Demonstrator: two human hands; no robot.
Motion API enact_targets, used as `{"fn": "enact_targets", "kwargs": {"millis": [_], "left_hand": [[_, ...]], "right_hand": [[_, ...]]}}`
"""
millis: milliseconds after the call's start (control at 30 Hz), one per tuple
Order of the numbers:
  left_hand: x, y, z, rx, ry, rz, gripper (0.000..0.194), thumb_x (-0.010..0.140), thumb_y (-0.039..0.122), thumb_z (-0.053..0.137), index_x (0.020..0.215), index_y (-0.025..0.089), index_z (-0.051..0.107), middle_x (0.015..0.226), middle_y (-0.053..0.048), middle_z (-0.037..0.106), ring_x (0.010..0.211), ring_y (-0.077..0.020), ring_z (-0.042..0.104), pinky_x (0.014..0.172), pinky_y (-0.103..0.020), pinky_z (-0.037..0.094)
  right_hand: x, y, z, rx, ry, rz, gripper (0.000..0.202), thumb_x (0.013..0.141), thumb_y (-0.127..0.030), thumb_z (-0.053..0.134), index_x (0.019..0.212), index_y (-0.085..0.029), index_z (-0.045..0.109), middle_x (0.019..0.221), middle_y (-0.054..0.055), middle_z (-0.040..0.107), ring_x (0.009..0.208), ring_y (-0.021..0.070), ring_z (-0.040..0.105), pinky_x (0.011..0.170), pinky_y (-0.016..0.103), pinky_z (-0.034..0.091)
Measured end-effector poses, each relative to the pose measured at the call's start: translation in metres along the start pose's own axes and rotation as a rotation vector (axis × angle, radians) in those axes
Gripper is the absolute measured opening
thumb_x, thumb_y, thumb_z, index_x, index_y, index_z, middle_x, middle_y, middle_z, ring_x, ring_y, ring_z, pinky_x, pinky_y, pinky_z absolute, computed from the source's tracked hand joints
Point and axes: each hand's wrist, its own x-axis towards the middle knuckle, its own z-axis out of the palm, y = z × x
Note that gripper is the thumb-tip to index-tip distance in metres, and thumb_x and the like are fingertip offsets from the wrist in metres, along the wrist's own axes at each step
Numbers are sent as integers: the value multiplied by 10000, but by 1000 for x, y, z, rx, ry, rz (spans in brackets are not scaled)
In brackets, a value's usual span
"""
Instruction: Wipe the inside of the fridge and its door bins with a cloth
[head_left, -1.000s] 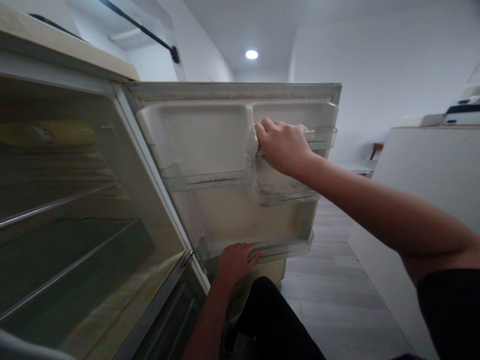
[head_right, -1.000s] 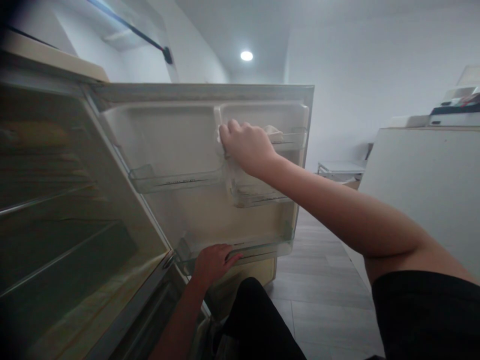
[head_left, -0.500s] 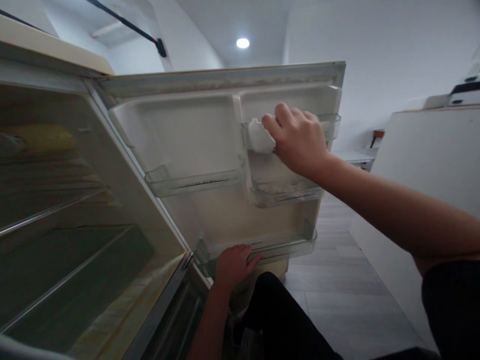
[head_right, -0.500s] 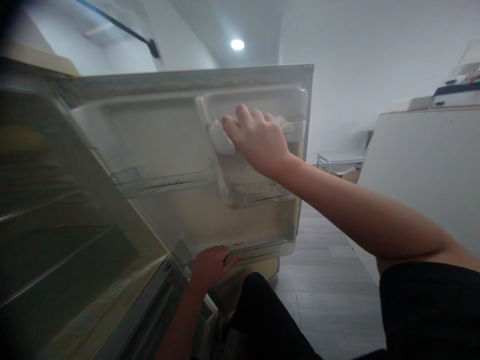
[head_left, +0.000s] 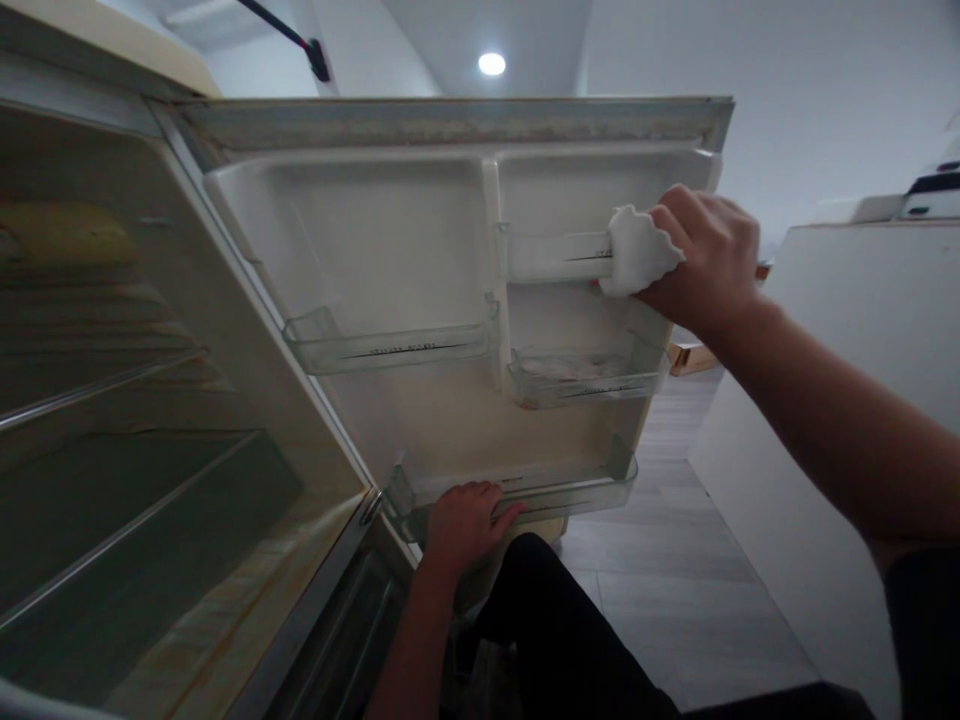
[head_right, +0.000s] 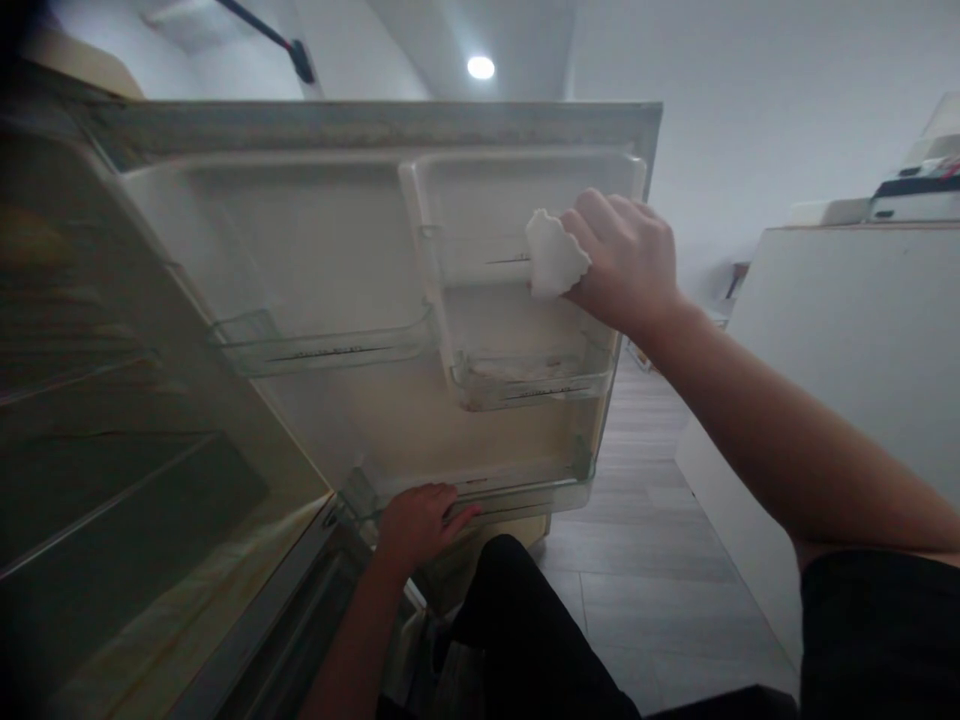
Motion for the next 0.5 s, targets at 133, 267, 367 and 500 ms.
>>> {"fn": "enact_targets", "kwargs": {"millis": [133, 267, 367, 500], "left_hand": [[1, 2, -2, -10, -3, -9, 563, 987, 649, 370, 916, 199, 700, 874, -76, 726, 860, -245, 674, 742, -360, 431], [1, 3, -4, -2, -10, -28, 562, 985, 649, 375, 914, 200, 706, 877, -81, 724, 857, -241, 671, 747, -360, 435], [0, 2, -3, 17, -26, -18, 579, 989, 653, 351, 916, 197, 700, 876, -78, 720, 859, -239, 671, 744, -359, 435], [-1, 2, -4, 25, -40, -24, 590, 989, 661, 331, 937, 200, 696, 894, -76, 725, 865, -238, 676, 742, -354, 433]], "right_hand": [[0, -12, 9, -36, 87, -9, 587, 1060, -474, 200, 1022, -107, 657, 1026, 195, 636, 953, 255, 582, 796, 374, 393], [2, -33, 8, 64, 128, -40, 580, 1045, -525, 270, 1176, -101, 644, 1147, 205, 609, 1074, 310, 547, 892, 436, 388], [4, -48, 6, 209, 161, -190, 569, 1041, -533, 293, 1353, -151, 579, 1344, 181, 551, 1248, 340, 481, 1018, 493, 352], [3, -60, 14, 393, -24, -730, 540, 1028, -572, 331, 1439, -281, 524, 1487, 89, 482, 1413, 308, 362, 1104, 486, 311]]}}
